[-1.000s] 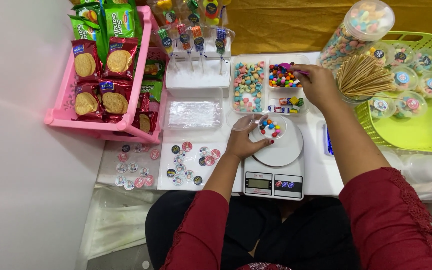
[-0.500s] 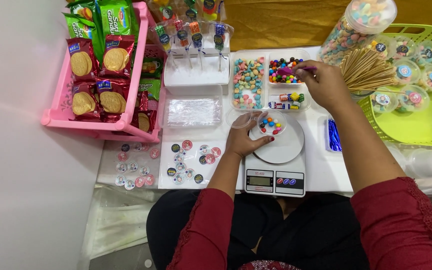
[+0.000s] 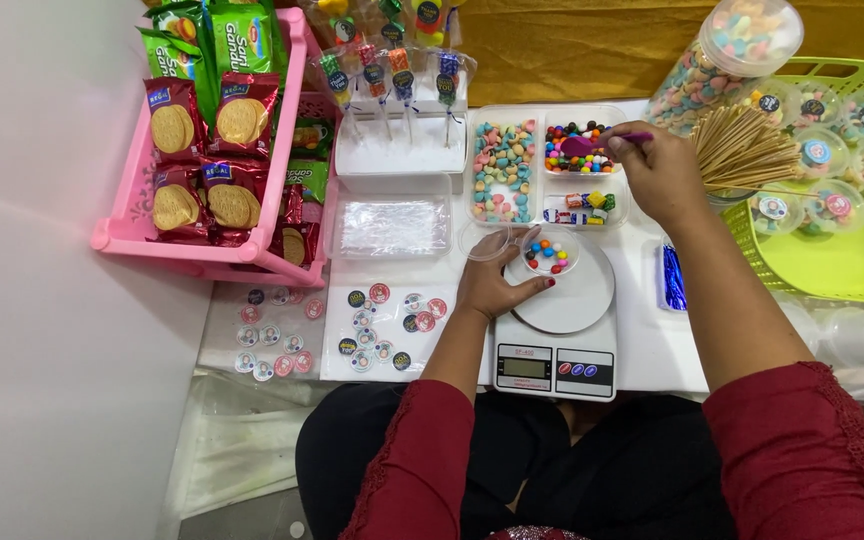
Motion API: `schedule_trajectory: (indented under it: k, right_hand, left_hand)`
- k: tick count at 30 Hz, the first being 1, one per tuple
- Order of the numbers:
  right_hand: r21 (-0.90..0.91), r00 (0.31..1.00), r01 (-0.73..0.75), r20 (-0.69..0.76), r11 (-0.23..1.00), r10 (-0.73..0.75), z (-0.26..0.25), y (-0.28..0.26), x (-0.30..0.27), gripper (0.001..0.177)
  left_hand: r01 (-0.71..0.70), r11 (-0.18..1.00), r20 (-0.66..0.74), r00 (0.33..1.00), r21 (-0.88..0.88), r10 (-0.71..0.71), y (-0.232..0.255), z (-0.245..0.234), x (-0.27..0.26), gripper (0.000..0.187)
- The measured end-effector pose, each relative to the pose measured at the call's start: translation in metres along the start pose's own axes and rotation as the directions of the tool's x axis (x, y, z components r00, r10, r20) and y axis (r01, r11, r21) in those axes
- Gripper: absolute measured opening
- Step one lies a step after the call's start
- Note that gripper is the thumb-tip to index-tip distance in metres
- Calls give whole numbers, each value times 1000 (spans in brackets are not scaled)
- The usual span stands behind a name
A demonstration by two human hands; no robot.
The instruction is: A person is filling a small plastic cup with various types of colorful candies using a small spoon and their fingers, while weighing the cup on a digital scale.
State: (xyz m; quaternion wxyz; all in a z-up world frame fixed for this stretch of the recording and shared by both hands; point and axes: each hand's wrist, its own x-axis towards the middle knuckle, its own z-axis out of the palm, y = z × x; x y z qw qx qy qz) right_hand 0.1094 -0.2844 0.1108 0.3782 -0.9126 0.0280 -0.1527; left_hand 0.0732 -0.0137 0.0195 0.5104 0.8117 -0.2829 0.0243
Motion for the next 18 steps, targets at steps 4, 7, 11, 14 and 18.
schedule_trajectory:
  k: [4, 7, 11, 14, 18]
  right_hand:
    - [6, 998, 1, 70, 1000, -2, -6, -28, -8, 15]
    - [-97, 995, 6, 98, 995, 3, 5, -12, -6, 15]
    - [-91, 999, -50, 1, 995, 51, 18, 34, 4, 13]
    - [-50, 994, -78, -85, 996, 74, 17, 33, 11, 11]
    - [64, 980, -105, -165, 992, 114, 23, 16, 6, 14]
  left_hand:
    - [20, 1000, 6, 1000, -9, -20, 0, 1, 0, 75]
    - [26, 1000, 14, 1000, 8, -26, -2, 1, 0, 75]
    - [35, 999, 11, 999, 19, -36, 0, 1, -1, 76]
    - [38, 999, 15, 999, 31, -39, 1, -1, 1, 76]
    - [42, 999, -3, 999, 29, -42, -3, 2, -3, 75]
